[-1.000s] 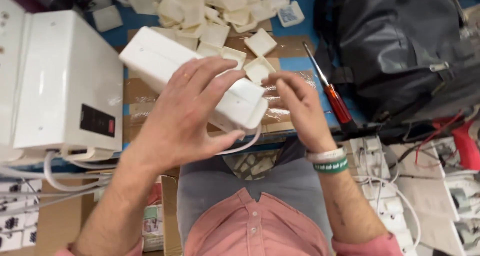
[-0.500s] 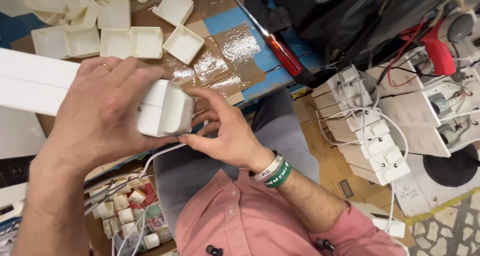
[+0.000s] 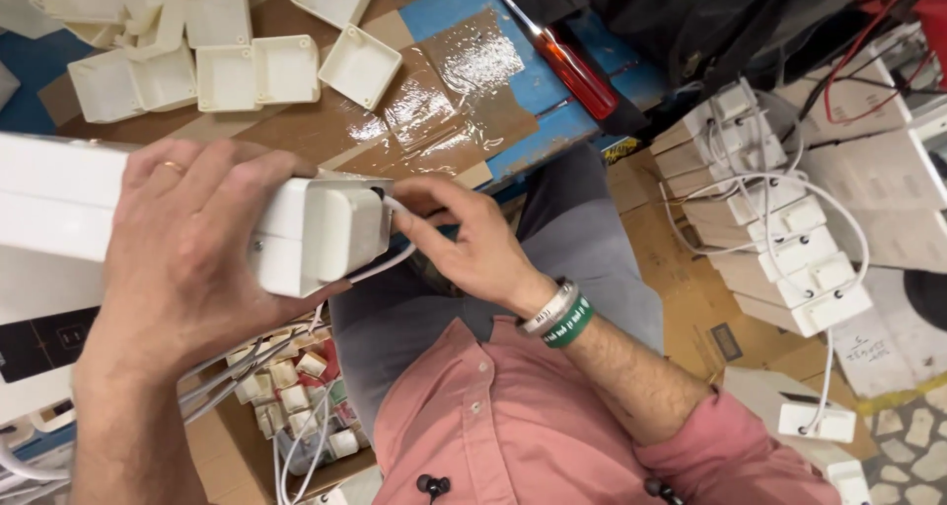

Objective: Assembling components into a white plastic electronic housing using a screwdriver and a marker.

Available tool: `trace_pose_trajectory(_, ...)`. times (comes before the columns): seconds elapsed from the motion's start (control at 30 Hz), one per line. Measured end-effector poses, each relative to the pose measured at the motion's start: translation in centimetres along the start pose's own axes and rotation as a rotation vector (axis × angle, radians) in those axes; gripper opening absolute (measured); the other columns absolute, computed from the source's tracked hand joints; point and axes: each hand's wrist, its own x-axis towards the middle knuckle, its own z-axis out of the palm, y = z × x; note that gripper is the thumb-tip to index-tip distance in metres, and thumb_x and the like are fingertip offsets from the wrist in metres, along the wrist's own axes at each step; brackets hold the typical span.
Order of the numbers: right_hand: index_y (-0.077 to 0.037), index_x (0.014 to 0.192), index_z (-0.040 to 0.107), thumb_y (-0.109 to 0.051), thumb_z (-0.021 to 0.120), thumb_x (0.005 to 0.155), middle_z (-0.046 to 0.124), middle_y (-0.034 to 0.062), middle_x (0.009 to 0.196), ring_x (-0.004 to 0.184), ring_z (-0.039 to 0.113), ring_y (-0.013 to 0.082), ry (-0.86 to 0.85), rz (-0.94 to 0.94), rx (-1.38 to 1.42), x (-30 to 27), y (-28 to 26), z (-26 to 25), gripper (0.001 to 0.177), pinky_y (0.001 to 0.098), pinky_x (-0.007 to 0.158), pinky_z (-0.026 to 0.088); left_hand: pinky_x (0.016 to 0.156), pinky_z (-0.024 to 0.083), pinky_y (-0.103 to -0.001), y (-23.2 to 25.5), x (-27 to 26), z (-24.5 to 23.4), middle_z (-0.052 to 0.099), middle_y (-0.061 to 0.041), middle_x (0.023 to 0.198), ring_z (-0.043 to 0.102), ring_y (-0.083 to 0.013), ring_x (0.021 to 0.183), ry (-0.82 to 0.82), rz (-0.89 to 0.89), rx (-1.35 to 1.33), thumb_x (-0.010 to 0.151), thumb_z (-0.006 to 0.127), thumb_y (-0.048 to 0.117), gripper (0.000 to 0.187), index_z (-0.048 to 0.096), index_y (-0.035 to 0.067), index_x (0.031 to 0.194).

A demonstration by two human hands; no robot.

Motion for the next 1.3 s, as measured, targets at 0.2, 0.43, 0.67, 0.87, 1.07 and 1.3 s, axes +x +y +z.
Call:
trace_pose_trajectory(0.2,-0.004,0.120,0.069,-0.019,0.065,0.104,0.075,0.0043,0.100,0.088,0.069,0.0085,-0.092,0.147,0.023,1.3,0.9,-0.2,0.023,0.0263,0.076,0.058,0.100,0.041,-0.049,1.5,-0.4,-0.5,0.066,-0.010,0.106,0.061,-0.0314,0.099,0.045,-0.006,0.000,0.056,0.097,0.036,0.077,0.062,0.006,0.118)
trace_pose_trajectory(0.43,0.000,0.115,0.073,-0.019,0.069,0.102,0.075,0.0013,0.099,0.090,0.067,0.0059,-0.262,0.186,0.325,2.1,3.3,-0.4,0.023,0.0235,0.079,0.057,0.098,0.038,-0.047,1.3,-3.4,0.6,0.068,-0.007,0.112,0.058,-0.0289,0.101,0.118,-0.014,-0.009,0.055,0.093,0.029,0.075,0.057,0.007,0.116)
trace_pose_trajectory(0.67,0.000,0.108,0.077,-0.018,0.074,0.098,0.075,0.0014,0.093,0.082,0.064,0.0045,-0.346,0.318,0.358,2.6,2.2,-0.2,0.021,0.0223,0.072,0.055,0.103,0.037,-0.046,2.0,-5.8,1.1,0.069,-0.005,0.115,0.060,-0.0235,0.106,0.150,-0.059,-0.015,0.057,0.091,0.023,0.065,0.062,0.012,0.114)
trace_pose_trajectory(0.87,-0.003,0.101,0.079,-0.019,0.076,0.094,0.076,-0.0020,0.086,0.075,0.064,0.0020,-0.286,0.297,0.154,2.5,-0.7,0.0,0.017,0.0210,0.067,0.054,0.111,0.036,-0.044,1.7,-7.5,1.7,0.069,0.001,0.123,0.059,-0.0200,0.117,0.150,-0.078,-0.036,0.064,0.088,0.017,0.059,0.064,0.016,0.118)
trace_pose_trajectory(1.07,-0.004,0.098,0.078,-0.021,0.077,0.093,0.074,-0.0025,0.076,0.065,0.059,0.0009,-0.195,0.304,0.007,2.4,-2.7,0.2,0.018,0.0214,0.058,0.050,0.105,0.036,-0.045,2.0,-6.8,1.4,0.070,0.000,0.117,0.060,-0.0202,0.113,0.148,-0.101,-0.066,0.056,0.091,0.032,0.065,0.065,0.015,0.112)
trace_pose_trajectory(1.3,-0.004,0.092,0.078,-0.023,0.078,0.091,0.070,-0.0035,0.070,0.060,0.052,-0.0004,-0.195,0.334,-0.031,2.4,-1.8,0.1,0.019,0.0204,0.052,0.043,0.105,0.037,-0.045,2.1,-6.2,1.2,0.070,0.000,0.117,0.060,-0.0197,0.111,0.139,-0.084,-0.036,0.056,0.088,0.025,0.062,0.065,0.015,0.113)
